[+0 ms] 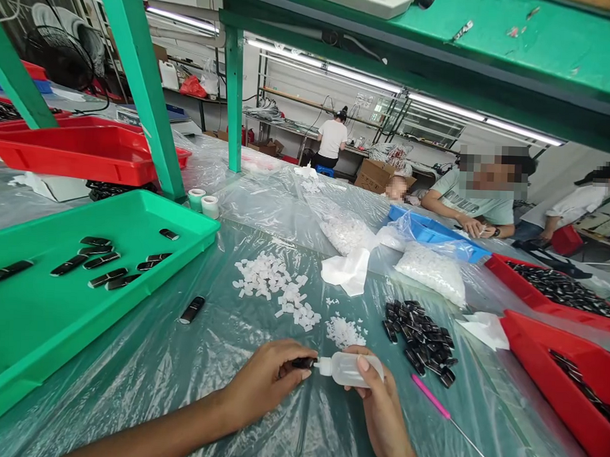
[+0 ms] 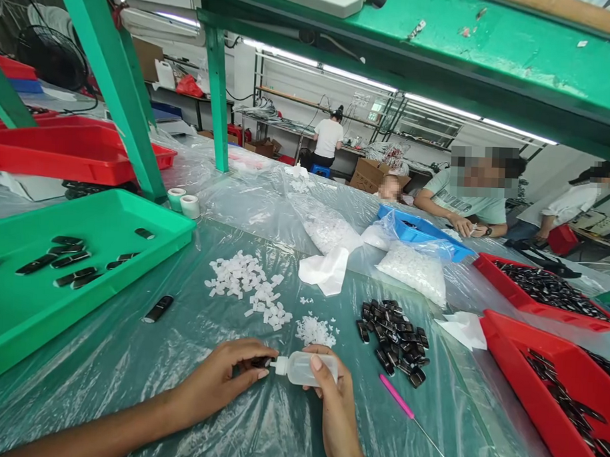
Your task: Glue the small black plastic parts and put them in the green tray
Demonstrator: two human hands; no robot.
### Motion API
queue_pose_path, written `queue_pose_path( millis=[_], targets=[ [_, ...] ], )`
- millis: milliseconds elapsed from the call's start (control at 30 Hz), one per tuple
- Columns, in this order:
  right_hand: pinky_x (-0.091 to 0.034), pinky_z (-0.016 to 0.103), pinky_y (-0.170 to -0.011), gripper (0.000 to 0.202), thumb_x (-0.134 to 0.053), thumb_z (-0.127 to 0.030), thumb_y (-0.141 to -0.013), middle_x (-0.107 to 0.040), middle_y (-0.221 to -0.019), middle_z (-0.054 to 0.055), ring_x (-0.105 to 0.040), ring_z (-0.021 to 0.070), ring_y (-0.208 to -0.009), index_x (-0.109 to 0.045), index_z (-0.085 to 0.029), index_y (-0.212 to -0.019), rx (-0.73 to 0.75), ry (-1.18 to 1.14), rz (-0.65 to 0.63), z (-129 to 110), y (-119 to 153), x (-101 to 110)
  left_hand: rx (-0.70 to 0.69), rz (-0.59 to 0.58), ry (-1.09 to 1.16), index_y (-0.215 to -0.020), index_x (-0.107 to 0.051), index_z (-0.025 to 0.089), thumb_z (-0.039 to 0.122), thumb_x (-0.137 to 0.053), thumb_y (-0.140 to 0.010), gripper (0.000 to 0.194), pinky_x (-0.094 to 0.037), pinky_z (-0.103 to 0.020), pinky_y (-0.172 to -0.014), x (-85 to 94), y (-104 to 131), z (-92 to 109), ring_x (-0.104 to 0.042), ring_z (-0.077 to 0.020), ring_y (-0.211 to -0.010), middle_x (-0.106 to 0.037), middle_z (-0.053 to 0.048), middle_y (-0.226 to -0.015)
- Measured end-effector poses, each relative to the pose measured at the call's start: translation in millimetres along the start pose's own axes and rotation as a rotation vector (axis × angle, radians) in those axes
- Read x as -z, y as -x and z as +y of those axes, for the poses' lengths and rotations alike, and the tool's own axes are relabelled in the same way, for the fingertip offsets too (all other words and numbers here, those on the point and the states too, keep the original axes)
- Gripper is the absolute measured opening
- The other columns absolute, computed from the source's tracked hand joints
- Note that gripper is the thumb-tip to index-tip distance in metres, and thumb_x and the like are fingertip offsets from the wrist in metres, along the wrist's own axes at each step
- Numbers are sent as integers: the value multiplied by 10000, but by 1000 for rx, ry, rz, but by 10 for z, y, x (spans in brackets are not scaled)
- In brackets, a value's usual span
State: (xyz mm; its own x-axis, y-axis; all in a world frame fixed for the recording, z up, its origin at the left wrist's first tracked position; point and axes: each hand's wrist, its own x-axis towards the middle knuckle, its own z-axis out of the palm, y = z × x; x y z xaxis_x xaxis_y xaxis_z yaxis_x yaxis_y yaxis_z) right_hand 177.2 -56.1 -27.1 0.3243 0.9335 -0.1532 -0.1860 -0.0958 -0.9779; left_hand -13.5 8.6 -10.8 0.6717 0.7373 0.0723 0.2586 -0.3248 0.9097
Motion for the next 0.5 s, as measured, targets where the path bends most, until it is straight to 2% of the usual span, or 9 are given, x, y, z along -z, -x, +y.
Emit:
queue_pose_path(
  millis=[200, 500],
  targets=[
    [-411, 219, -597, 314, -646, -469, -706, -619, -739, 24, -532, 159, -673, -630, -182, -831, 29, 64, 22, -14, 27, -9, -3, 3, -37, -1064, -637, 254, 242, -558, -836, 242, -404, -205, -586, 6, -9, -1, -551, -152, -702, -622, -32, -878],
    [-441, 206, -566, 288, -637, -455, -712, -632, -721, 29, -556, 164, -657, -658, -189, -819, 150, 212, 63, -64, 41, -13, 12, -6, -56, -1043, -636, 253, 253, -549, -842, 219, -392, -200, -567, 9, -14, -2, -544, -147, -686, -611, -30, -867]
  ],
)
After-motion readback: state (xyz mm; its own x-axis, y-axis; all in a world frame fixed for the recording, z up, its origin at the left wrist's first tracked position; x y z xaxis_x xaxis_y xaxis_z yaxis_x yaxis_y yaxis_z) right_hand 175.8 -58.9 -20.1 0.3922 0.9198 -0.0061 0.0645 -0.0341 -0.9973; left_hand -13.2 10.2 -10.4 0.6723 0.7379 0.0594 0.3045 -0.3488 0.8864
